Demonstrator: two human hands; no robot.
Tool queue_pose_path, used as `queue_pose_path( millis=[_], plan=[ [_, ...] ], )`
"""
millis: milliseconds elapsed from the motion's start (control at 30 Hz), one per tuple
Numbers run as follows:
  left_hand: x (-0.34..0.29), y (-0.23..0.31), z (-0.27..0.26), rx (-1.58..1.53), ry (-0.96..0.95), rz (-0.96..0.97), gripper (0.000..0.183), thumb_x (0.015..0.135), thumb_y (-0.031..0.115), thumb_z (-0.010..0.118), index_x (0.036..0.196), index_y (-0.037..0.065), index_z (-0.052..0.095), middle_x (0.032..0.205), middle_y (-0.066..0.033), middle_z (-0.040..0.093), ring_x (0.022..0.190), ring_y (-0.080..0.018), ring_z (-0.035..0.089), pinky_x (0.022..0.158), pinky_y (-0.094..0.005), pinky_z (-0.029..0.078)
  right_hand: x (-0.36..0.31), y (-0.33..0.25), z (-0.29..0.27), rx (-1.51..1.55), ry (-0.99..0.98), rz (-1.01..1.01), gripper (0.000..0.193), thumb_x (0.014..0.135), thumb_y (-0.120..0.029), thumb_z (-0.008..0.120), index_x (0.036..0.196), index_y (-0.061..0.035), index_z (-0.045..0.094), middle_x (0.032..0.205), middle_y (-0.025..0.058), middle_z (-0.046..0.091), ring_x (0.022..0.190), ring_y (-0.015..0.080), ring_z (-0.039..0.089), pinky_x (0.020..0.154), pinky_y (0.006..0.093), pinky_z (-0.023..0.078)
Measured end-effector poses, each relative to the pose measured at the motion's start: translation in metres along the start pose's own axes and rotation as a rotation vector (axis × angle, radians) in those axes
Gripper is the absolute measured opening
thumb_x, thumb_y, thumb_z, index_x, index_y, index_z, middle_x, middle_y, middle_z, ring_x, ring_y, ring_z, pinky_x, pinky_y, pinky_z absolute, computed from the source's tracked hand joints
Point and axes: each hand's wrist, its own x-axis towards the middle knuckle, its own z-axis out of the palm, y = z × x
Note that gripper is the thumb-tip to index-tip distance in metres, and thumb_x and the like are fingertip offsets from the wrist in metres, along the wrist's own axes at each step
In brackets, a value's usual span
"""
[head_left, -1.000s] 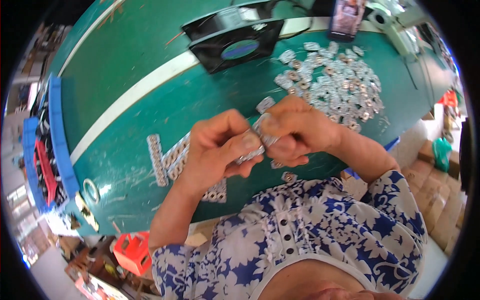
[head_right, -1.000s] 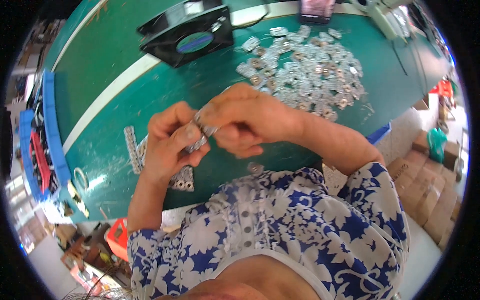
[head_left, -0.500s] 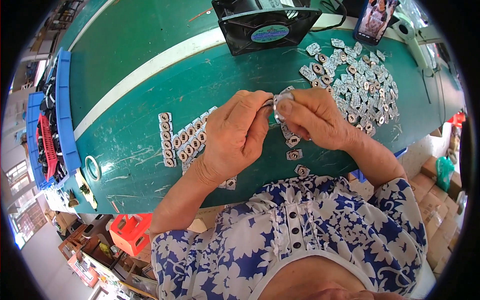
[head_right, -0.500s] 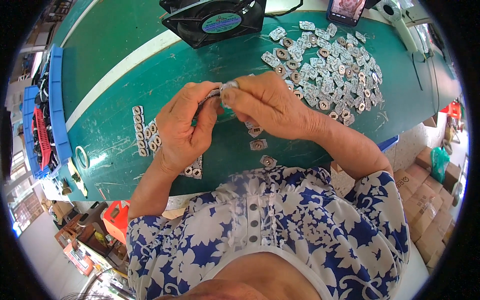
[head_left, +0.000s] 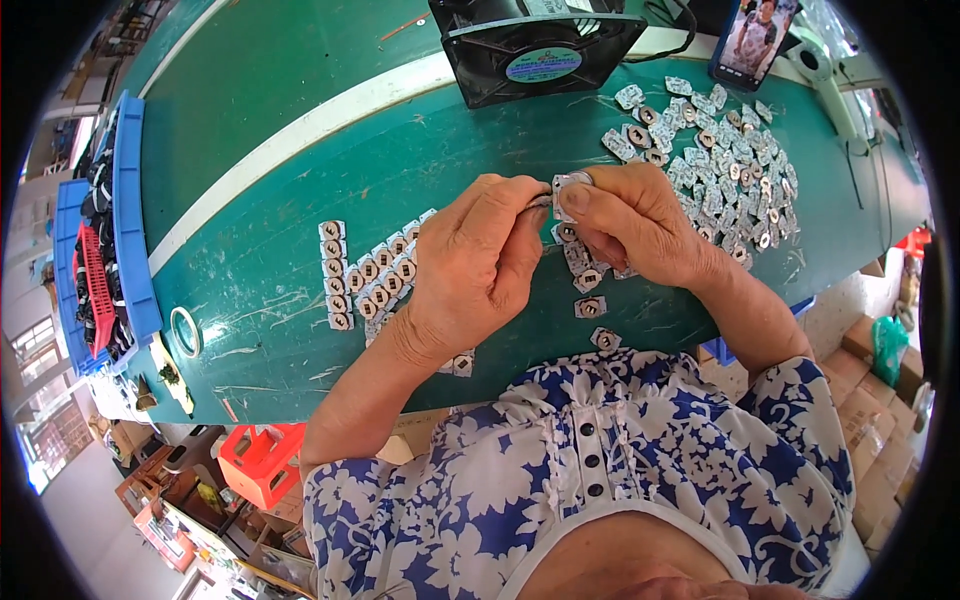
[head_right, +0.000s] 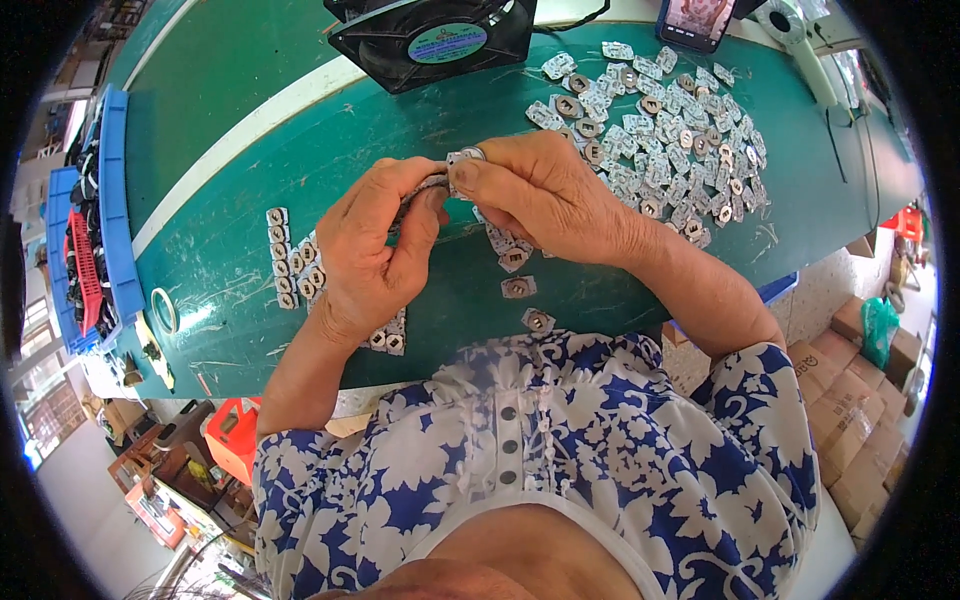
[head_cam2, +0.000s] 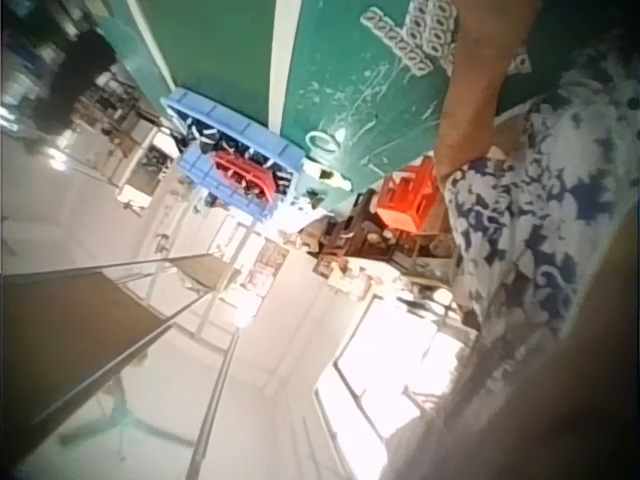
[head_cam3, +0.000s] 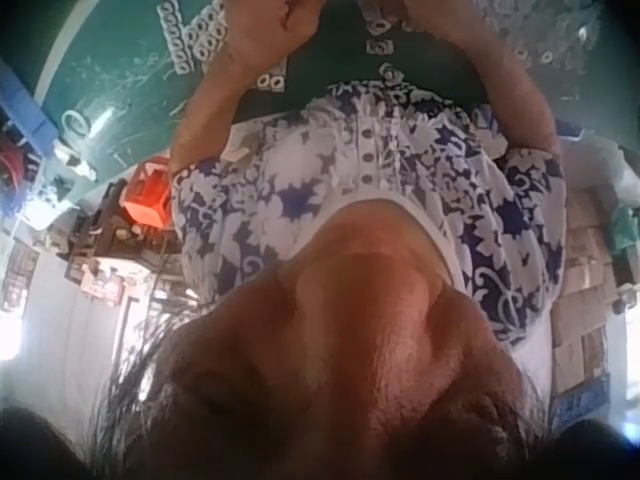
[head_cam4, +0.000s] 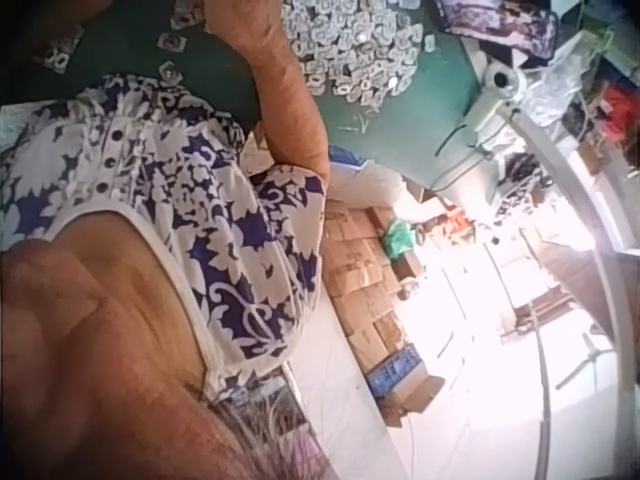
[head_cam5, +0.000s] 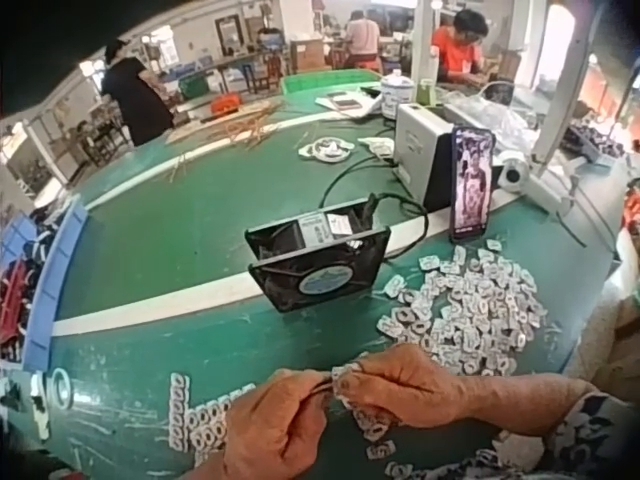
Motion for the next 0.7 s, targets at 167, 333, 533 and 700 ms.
queue_pose_path(
  millis=[167, 333, 533, 700],
  plan=[
    [0.002, -0.005, -0.002, 0.049, 0.052, 0.035, 0.022, 0.083, -0.008, 0.064, 0.103, 0.0, 0.061, 0.078, -0.0127, 0.059, 0.058, -0.0277, 0.06, 0.051, -0.034, 0.045, 0.0, 0.002, 0.004, 0.072, 0.008, 0.025, 0.044, 0.105, -0.032, 0.051, 0.073, -0.003, 0.057, 0.052, -0.0024, 0.048, 0.044, 0.0039, 0.042, 0.04, 0.023, 0.032],
    [0.002, -0.003, 0.001, 0.089, 0.047, 0.118, 0.022, 0.08, -0.008, 0.066, 0.1, 0.0, 0.06, 0.078, -0.0124, 0.059, 0.059, -0.0282, 0.059, 0.051, -0.0349, 0.045, -0.002, 0.002, 0.006, 0.09, 0.091, 0.044, 0.043, 0.104, -0.031, 0.053, 0.074, -0.0014, 0.059, 0.054, -0.0025, 0.049, 0.048, 0.0034, 0.045, 0.042, 0.0239, 0.033],
    [0.006, -0.002, 0.002, -0.066, 0.161, 0.028, 0.025, 0.086, -0.008, 0.065, 0.11, -0.002, 0.065, 0.09, -0.0148, 0.067, 0.072, -0.0244, 0.067, 0.061, -0.031, 0.053, 0.007, 0.006, -0.01, -0.4, 0.061, -0.366, 0.033, 0.101, -0.024, 0.057, 0.083, 0.0018, 0.065, 0.059, 0.0107, 0.056, 0.052, 0.022, 0.055, 0.049, 0.0351, 0.04],
    [0.004, 0.002, 0.007, -0.155, -0.054, -0.106, 0.02, 0.098, 0.002, 0.059, 0.117, -0.002, 0.064, 0.1, -0.0094, 0.067, 0.077, -0.0107, 0.066, 0.057, -0.0192, 0.048, 0.006, 0.005, -0.025, -0.448, 0.114, -0.429, 0.037, 0.101, -0.023, 0.059, 0.073, 0.0016, 0.054, 0.058, 0.0127, 0.048, 0.048, 0.0267, 0.048, 0.047, 0.0383, 0.036]
  ],
)
